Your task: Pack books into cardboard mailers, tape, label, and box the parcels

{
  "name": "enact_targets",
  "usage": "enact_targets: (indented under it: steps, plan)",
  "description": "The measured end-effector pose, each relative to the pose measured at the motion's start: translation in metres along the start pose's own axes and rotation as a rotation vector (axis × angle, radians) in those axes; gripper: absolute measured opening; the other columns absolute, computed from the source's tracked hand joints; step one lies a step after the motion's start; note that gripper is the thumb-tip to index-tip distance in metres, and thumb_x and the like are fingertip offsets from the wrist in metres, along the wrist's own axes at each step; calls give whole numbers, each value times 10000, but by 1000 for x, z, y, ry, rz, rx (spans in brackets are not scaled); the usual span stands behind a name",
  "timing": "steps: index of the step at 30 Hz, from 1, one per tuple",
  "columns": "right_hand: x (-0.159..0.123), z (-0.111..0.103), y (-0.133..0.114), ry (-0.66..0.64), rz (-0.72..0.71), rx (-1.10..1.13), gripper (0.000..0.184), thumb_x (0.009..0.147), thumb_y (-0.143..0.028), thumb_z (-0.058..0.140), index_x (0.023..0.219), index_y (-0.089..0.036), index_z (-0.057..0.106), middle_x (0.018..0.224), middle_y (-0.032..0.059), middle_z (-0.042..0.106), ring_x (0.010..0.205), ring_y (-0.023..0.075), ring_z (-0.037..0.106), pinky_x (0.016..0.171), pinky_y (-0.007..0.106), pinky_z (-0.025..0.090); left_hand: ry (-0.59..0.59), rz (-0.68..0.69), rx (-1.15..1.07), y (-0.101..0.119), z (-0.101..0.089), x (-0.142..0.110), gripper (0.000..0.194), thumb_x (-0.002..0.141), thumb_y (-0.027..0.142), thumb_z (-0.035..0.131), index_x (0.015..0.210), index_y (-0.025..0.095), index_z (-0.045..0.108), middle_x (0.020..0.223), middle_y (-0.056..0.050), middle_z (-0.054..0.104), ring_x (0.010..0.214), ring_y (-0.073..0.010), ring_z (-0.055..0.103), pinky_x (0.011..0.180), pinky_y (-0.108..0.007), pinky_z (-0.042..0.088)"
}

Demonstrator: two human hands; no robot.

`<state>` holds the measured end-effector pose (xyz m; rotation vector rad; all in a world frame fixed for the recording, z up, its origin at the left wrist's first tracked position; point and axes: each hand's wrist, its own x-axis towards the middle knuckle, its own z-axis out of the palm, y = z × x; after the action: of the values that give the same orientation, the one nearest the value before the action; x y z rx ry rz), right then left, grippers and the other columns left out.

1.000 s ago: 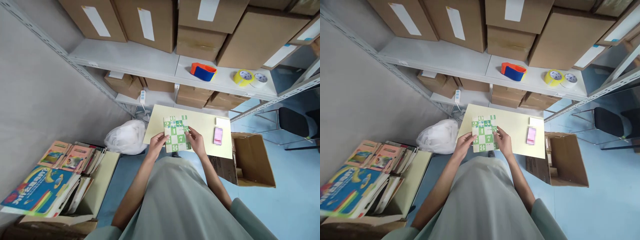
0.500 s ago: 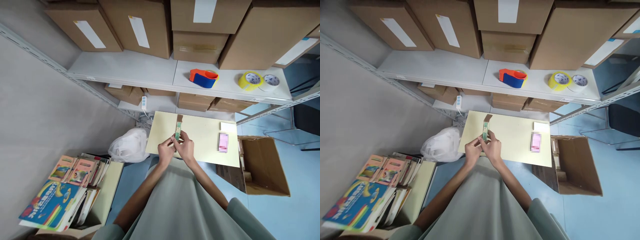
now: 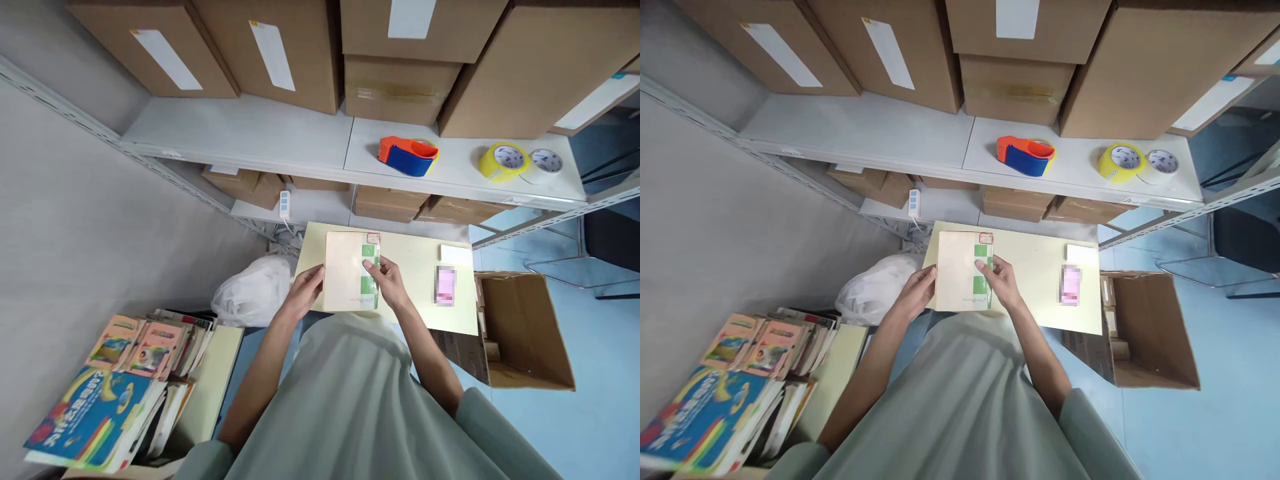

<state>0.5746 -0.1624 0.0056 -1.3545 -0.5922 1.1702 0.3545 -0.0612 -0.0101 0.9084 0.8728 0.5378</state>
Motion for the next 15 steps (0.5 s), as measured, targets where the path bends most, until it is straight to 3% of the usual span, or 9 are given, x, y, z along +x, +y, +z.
enact_targets:
  steps: [3,7,11,15]
  plan:
    - [-3,-3,0,-23,17,56,561,785,-735,902,959,-216,780,788,-1,720,662,162,609,609,296,526,-24,-55,-87,0,5,-4,627,762,657,976,1093,137,861,1053,-145,850,1036,-313,796,845,-350,630]
    - [-4,-11,5,-27,40,68,587,775,-734,913,1007,-208,797,880,26,774,759,199,677,680,316,565,26,-61,-115,-5,18,-8,591,669,597,1051,996,139,869,864,-78,813,749,-175,714,671,-256,553]
    - [-7,-19,11,-30,56,57,603,797,-743,893,1030,-195,797,999,59,821,865,230,737,741,328,600,69,-54,-115,-9,31,-12,595,618,588,1070,945,135,865,848,-68,802,719,-146,679,667,-243,544]
    - [-6,-27,20,24,53,-35,655,816,-780,855,1099,-192,796,1091,94,848,1001,281,785,827,372,653,181,-10,-61,-14,44,-14,655,566,626,1064,963,141,874,868,-69,816,788,-188,719,728,-282,582]
